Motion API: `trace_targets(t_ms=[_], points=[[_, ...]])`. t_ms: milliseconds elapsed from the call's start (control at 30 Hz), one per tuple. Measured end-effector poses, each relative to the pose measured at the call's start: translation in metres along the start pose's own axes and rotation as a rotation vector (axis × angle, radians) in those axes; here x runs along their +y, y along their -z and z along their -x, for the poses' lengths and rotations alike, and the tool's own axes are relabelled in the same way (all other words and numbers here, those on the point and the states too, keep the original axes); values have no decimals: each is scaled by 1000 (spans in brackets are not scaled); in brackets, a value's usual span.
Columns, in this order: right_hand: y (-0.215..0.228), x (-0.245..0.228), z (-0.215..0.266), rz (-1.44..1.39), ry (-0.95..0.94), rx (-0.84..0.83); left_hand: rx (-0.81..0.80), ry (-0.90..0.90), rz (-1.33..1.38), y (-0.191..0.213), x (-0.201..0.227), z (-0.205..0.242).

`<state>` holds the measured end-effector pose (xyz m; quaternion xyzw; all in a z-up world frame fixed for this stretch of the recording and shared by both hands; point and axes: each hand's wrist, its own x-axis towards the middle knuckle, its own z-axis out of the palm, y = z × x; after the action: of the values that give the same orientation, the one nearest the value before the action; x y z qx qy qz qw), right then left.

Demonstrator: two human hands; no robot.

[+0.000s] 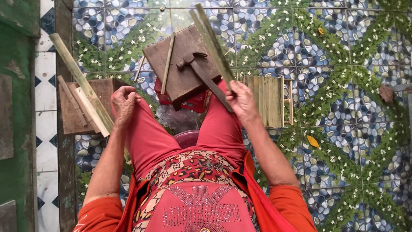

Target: Assembling a bamboo frame by positioning strips and using a hammer to secure them.

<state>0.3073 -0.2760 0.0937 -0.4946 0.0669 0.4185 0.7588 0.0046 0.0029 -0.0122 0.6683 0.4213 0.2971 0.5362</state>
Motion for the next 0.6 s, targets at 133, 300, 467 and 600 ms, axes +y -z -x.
trace_targets(t_ms=[133, 300, 467, 600], points=[[-26, 68, -37, -18, -97, -13, 27, 4, -14, -7, -9, -4], [-27, 160, -94, -30, -204, 2, 63, 2, -23, -14, -8, -5], [-33, 198, -113, -44, -205, 39, 40, 124, 35, -39, -17, -9], [-28, 225, -133, -67, -184, 80, -82, 252, -48, -62, -55, -33]])
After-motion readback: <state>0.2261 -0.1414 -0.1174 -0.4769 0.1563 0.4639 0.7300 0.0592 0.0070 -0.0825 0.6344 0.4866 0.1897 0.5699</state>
